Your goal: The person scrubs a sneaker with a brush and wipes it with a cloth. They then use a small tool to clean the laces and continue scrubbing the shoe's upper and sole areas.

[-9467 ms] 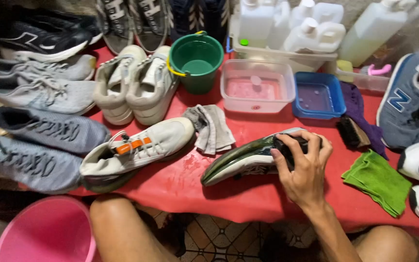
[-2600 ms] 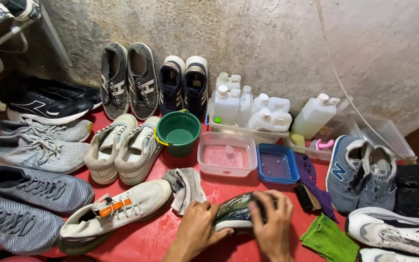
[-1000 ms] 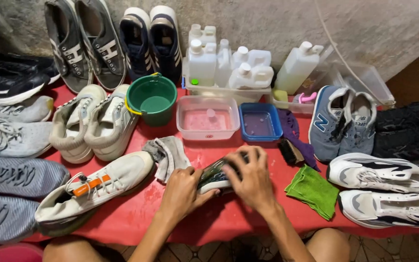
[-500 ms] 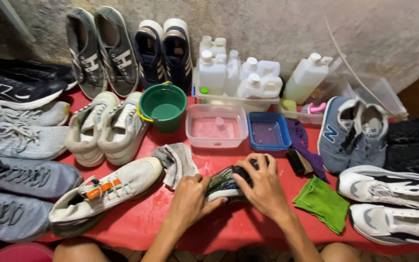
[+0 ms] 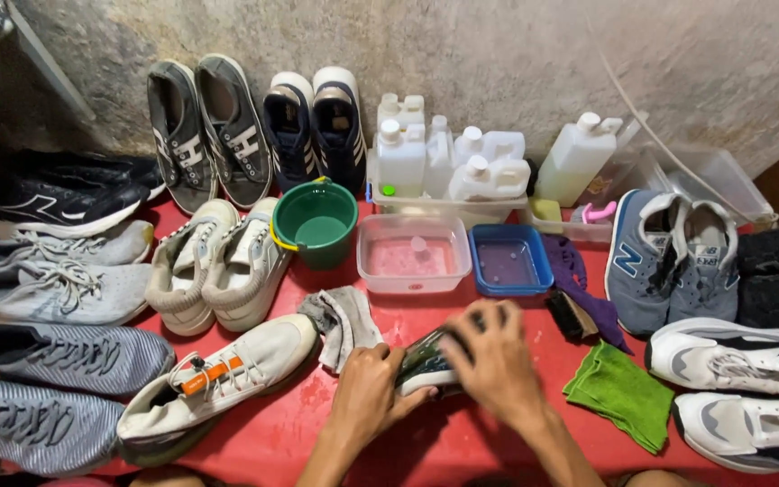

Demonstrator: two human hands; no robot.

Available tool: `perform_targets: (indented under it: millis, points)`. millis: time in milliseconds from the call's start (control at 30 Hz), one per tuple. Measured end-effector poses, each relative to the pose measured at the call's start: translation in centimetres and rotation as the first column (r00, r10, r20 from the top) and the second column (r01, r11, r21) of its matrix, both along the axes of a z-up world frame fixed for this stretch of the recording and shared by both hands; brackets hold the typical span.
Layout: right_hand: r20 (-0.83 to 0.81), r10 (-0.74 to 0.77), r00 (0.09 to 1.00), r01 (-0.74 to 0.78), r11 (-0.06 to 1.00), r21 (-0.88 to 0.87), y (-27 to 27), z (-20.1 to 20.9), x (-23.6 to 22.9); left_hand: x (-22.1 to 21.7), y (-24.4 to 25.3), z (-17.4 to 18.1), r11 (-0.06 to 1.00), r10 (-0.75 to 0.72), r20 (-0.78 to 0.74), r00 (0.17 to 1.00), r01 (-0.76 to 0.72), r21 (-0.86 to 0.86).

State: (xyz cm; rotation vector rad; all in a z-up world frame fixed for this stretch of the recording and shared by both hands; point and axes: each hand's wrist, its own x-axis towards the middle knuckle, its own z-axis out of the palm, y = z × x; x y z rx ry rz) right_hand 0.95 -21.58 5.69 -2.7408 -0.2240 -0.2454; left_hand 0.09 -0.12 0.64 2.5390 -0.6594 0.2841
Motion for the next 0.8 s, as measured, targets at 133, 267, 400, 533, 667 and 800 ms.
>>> perform_targets:
  millis: [133,267,400,533,667,800]
  points:
    - [-0.116,-0.067,0.991,0.067,0.998,0.0,-1.6,-0.9,1.3,-0.2,0.0,-0.2,1.0,-0.008,-0.01,1.0,0.008,-0.007]
    - [0.064,-0.102,0.993,0.11,0.985,-0.133,-0.2,-0.2,0.8,0.2,-0.1,-0.5,0.999,0.001,0.007,1.0,-0.001,-0.034]
    - [0.046,0.062,0.997,-0.06,0.998,-0.036,-0.7,-0.6,0.5,-0.2,0.1,-0.3,1.0,-0.01,0.026,1.0,0.011,-0.028]
    - [0.066,-0.015,0.998,0.023,0.991,-0.135,0.6,0.4,-0.6,-0.3,0.0,-0.3,1.0,-0.001,0.024,1.0,0.001,-0.013]
    - [0.123,0.248,0.961,-0.248,0.969,-0.014,-0.3,-1.6,-0.9,-0.3,0.0,-0.2,0.999,0.001,0.005,1.0,-0.001,-0.039]
    - [0.077,0.026,0.997,-0.028,0.999,0.016,-0.6,-1.4,0.1,-0.5,0.0,-0.2,1.0,0.027,-0.026,0.999,-0.027,-0.014]
